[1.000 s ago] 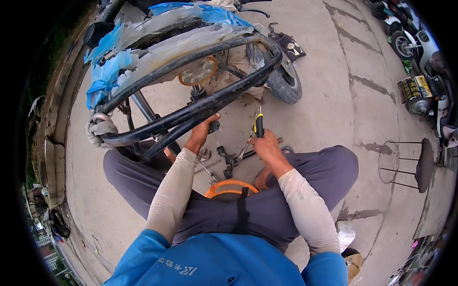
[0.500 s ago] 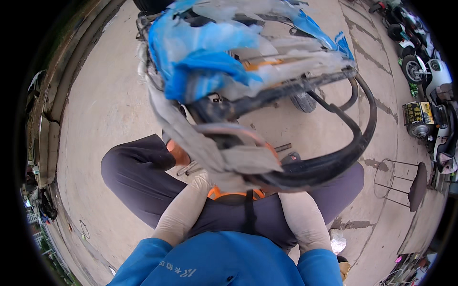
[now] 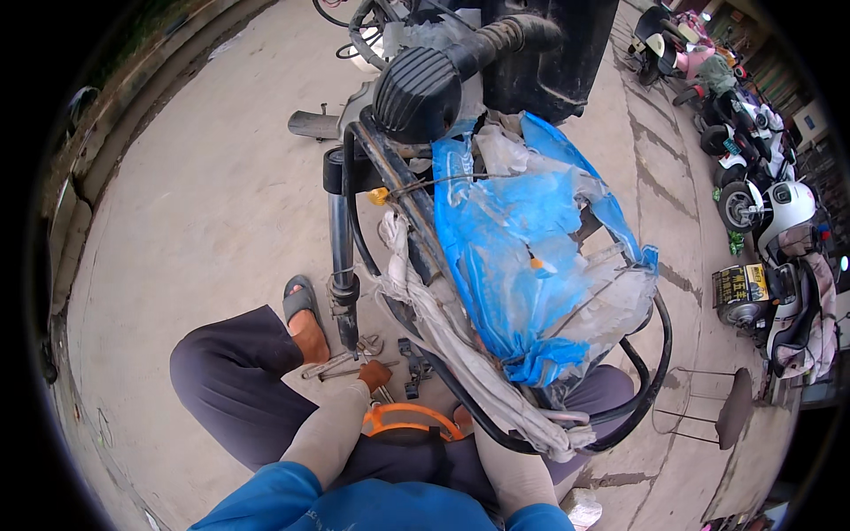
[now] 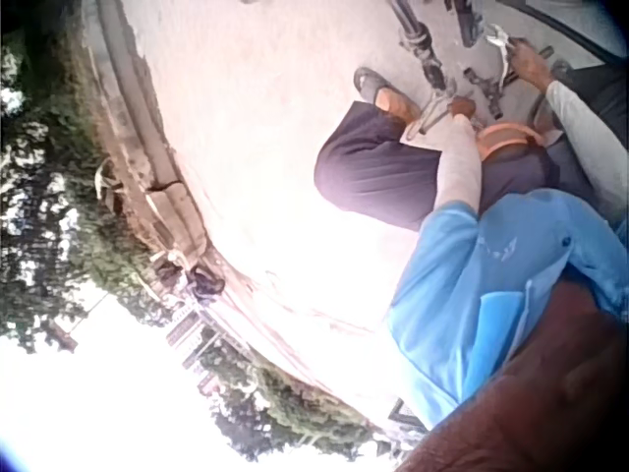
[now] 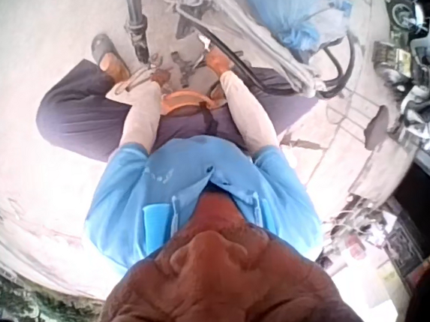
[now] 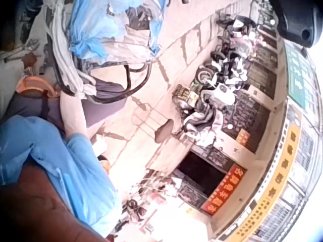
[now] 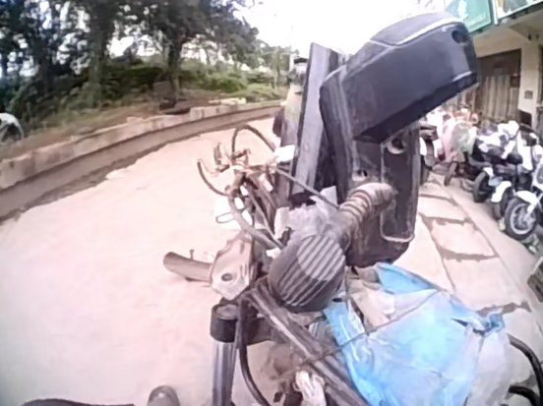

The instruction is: The person works on a motorcycle fork by using locking pliers to grip and turn a component, then picks up and shows a steering stem assembly.

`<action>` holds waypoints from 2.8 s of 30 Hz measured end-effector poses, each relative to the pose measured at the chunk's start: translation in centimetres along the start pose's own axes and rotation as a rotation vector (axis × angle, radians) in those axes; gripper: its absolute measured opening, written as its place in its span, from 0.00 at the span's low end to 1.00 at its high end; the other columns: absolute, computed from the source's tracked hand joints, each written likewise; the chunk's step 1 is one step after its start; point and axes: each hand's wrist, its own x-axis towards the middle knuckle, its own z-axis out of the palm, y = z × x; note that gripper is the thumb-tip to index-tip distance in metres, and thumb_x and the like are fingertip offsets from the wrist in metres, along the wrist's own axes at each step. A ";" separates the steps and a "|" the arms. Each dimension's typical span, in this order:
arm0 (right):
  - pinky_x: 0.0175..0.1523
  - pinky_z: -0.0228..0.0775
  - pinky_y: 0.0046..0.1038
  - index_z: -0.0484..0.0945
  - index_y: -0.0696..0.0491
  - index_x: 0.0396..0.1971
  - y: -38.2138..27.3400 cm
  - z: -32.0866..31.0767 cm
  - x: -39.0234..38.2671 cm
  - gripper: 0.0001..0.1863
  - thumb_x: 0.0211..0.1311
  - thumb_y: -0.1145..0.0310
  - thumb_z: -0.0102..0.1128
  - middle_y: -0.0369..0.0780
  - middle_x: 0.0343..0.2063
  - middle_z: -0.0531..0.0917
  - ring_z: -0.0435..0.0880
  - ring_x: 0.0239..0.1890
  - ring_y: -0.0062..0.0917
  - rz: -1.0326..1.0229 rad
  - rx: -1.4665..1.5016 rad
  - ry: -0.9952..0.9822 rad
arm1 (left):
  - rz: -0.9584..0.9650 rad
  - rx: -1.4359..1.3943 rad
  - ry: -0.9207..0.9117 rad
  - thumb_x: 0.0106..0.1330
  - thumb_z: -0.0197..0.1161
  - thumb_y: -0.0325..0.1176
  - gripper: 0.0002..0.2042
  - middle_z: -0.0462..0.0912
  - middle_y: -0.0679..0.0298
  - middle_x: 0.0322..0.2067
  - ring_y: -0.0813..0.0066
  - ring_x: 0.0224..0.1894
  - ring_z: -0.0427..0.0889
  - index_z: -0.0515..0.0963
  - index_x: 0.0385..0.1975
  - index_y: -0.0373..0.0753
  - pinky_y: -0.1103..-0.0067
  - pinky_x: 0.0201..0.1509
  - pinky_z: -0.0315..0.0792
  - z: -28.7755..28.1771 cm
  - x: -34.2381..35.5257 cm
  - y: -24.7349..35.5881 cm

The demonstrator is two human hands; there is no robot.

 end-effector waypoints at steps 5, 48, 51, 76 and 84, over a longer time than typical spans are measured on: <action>0.59 0.70 0.39 0.72 0.62 0.56 -0.9 -1.4 -1.4 0.28 0.59 0.62 0.62 0.53 0.48 0.82 0.80 0.53 0.47 -0.100 0.211 -0.204 | 0.053 0.064 0.192 0.60 0.56 0.35 0.14 0.84 0.48 0.42 0.53 0.50 0.82 0.84 0.34 0.31 0.63 0.60 0.70 -1.0 -3.0 2.8; 0.52 0.71 0.46 0.71 0.59 0.59 -8.6 -10.2 -8.6 0.24 0.62 0.73 0.57 0.58 0.46 0.79 0.78 0.48 0.56 -0.557 0.456 0.305 | 0.749 -0.950 0.526 0.58 0.69 0.33 0.14 0.83 0.59 0.32 0.74 0.35 0.78 0.78 0.38 0.30 0.73 0.41 0.74 -18.1 -8.2 16.6; 0.50 0.71 0.47 0.71 0.59 0.59 -8.2 -9.8 -8.6 0.25 0.62 0.73 0.57 0.57 0.43 0.79 0.78 0.45 0.55 -0.526 0.336 0.290 | 0.624 -0.933 0.491 0.57 0.73 0.34 0.17 0.84 0.59 0.33 0.74 0.36 0.78 0.78 0.39 0.29 0.73 0.42 0.74 -18.8 -9.8 17.6; 0.39 0.73 0.47 0.78 0.56 0.49 -10.2 -18.4 -5.3 0.16 0.61 0.71 0.58 0.54 0.32 0.81 0.81 0.36 0.52 -0.491 0.126 0.052 | 0.798 -1.177 0.677 0.61 0.68 0.30 0.07 0.85 0.66 0.24 0.85 0.27 0.77 0.83 0.28 0.32 0.78 0.31 0.72 -17.2 -11.1 18.7; 0.43 0.73 0.46 0.78 0.60 0.46 -14.8 -16.6 -7.7 0.15 0.59 0.73 0.59 0.54 0.40 0.81 0.81 0.39 0.53 -0.521 0.098 0.228 | 0.693 -1.195 0.553 0.58 0.69 0.28 0.07 0.85 0.64 0.25 0.78 0.27 0.79 0.81 0.30 0.30 0.76 0.32 0.73 -16.0 -7.6 16.9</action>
